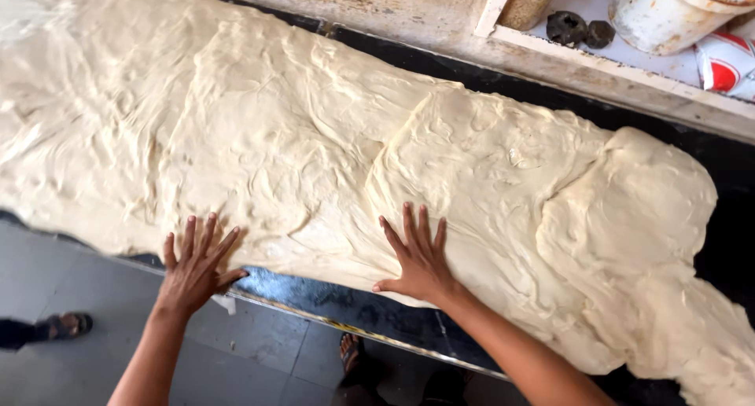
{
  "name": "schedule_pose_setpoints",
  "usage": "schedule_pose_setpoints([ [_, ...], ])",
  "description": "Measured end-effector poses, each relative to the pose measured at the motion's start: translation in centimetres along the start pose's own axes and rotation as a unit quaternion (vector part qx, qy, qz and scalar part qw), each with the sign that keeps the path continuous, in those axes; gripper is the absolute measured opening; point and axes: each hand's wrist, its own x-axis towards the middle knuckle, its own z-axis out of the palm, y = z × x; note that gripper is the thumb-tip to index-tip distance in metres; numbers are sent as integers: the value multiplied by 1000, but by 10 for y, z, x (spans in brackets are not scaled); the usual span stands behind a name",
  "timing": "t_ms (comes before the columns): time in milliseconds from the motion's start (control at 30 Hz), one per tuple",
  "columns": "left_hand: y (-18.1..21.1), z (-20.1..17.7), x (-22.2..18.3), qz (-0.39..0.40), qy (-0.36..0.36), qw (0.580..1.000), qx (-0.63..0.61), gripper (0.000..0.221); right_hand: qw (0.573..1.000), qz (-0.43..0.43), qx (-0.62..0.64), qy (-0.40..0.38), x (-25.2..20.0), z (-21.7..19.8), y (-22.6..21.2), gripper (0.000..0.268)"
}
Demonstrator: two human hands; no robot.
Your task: The person kneads a large mass of dough on a black table by hand, pulling, folding, and flattening the dough repeatedly.
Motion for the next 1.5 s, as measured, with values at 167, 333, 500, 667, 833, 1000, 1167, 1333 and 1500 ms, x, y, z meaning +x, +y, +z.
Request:
schedule_pose_setpoints([
  [167, -20, -18, 64, 203, -18, 979, -22, 109, 994, 44, -59, -86, 30, 14, -9, 146],
  [333, 28, -30, 131, 67, -284, 939, 180, 112, 999, 42, -19, -7, 94, 63, -9, 140],
  [500, 65, 30, 140, -27, 91, 977, -190, 80, 989, 26, 129, 73, 114, 105, 33, 82],
  [667, 144, 26, 44, 9, 11, 953, -304, 88, 938, 76, 336, -49, 15, 82, 33, 49],
  [833, 149, -22, 62, 137, -313, 936, -83, 97, 972, 42, 112, -201, 15, 26, -42, 70],
  [1000, 119, -82, 60, 400, -383, 791, 259, 99, 943, 74, 175, -273, -8, -73, -1, 96],
  [1167, 136, -51, 78, 364, -366, 827, 223, 115, 981, 177, 77, -17, 5, -59, 70, 60],
  [1333, 178, 5, 101, 363, -60, 928, 53, 106, 990, 138, 21, 15, -58, 23, 44, 62],
  [1500, 224, -4, 113, 261, -151, 942, 145, 76, 988, 142, 31, 46, -134, 22, 1, 55],
])
